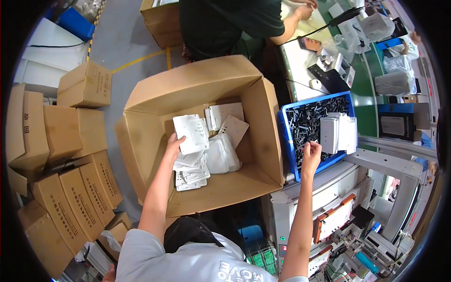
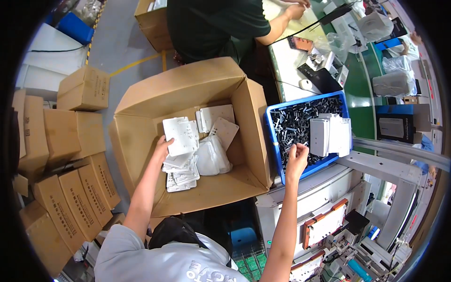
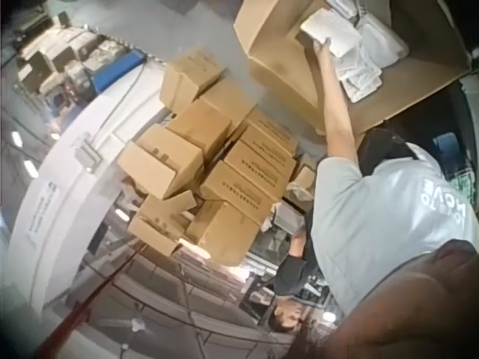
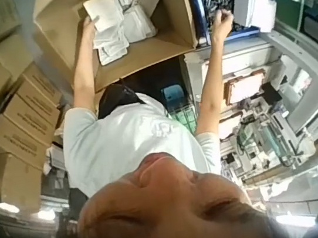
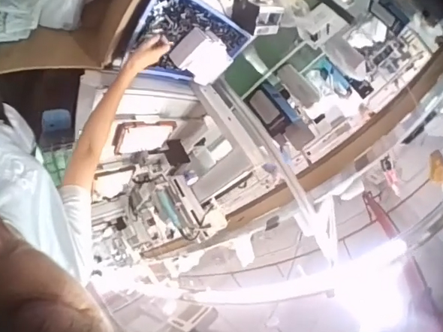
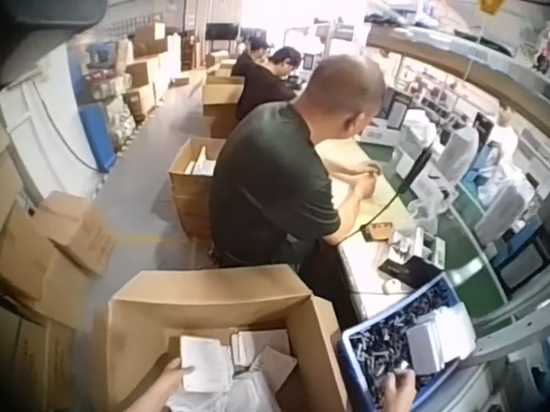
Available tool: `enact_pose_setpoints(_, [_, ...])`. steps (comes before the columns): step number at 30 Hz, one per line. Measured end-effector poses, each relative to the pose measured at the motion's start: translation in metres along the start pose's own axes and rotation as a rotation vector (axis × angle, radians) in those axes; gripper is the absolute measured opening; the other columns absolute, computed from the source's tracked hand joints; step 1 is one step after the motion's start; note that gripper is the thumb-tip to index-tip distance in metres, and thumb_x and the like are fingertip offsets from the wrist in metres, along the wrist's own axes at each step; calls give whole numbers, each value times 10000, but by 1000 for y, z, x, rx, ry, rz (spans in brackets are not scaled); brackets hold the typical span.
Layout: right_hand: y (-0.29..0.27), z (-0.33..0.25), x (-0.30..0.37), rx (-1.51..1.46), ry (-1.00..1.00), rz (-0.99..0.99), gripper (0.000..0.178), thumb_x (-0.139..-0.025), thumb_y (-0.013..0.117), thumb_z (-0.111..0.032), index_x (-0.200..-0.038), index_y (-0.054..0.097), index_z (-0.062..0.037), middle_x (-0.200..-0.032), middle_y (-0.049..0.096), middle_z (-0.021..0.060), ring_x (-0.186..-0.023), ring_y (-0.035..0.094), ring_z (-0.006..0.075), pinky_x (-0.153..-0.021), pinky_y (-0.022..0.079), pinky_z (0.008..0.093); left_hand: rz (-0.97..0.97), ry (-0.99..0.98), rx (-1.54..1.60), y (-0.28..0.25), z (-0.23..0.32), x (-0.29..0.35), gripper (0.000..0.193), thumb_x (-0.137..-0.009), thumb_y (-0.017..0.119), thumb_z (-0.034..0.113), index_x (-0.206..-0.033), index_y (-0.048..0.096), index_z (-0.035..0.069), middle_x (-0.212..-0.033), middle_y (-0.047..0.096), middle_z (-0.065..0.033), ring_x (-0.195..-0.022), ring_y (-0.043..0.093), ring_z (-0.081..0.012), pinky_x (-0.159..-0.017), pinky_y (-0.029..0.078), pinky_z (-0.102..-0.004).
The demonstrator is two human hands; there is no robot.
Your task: Placing electronic components into an assembly machine for processing on a factory line.
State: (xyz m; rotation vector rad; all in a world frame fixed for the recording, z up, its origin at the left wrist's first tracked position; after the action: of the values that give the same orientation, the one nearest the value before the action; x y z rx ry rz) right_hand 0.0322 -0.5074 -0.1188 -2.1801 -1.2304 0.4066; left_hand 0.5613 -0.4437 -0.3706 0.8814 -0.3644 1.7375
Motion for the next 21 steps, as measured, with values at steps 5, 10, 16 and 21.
enact_pose_setpoints(5, [-38, -57, 71, -516, 99, -174, 230, -895, 575, -95, -1107, 591, -6, -858, 570, -3, -779, 507, 75, -727, 411, 213, -295, 296, 176, 94, 104, 131, 437, -883, 603, 97, -1276, 431, 14, -1220, 542, -101, -1102, 550, -207, -912, 469, -343])
enact_pose_setpoints(10, [-94, -108, 166, -597, 157, -262, 120, -852, 620, -86, -953, 622, -21, -837, 584, -12, -784, 523, 77, -732, 418, 216, -1138, -495, 1000, 249, 136, 315, 582, -956, 387, 412, -1343, 345, -20, -735, 430, -103, -530, 435, -183, -484, 388, -300])
enact_pose_setpoints(16, [-237, -244, 248, -120, -770, 55, 194, -654, 711, -23, -829, 698, -105, -1134, 588, 107, -1064, 521, 257, -937, 366, 386, -1382, -845, 778, 310, 82, 437, 509, -927, 484, 327, -1293, 386, -14, -810, 412, -97, -514, 430, -166, -475, 407, -271])
enact_pose_setpoints(21, [-285, -228, 264, 9, -764, -33, 310, -589, 685, -1, -870, 687, -132, -1053, 616, 83, -969, 562, 264, -890, 388, 382, -1460, -885, 344, 328, 52, 505, 546, -934, 476, 385, -1294, 385, -15, -794, 481, -97, -553, 509, -194, -539, 461, -306])
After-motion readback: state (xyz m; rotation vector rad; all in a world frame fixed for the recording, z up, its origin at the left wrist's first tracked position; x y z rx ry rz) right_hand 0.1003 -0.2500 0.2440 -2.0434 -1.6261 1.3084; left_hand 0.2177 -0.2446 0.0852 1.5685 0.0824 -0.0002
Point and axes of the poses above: each hand's wrist, its own x-axis away from the middle knuckle, its own y-axis out of the palm, z = x × y, the point moved 10 cm from there along -x, towards the middle knuckle
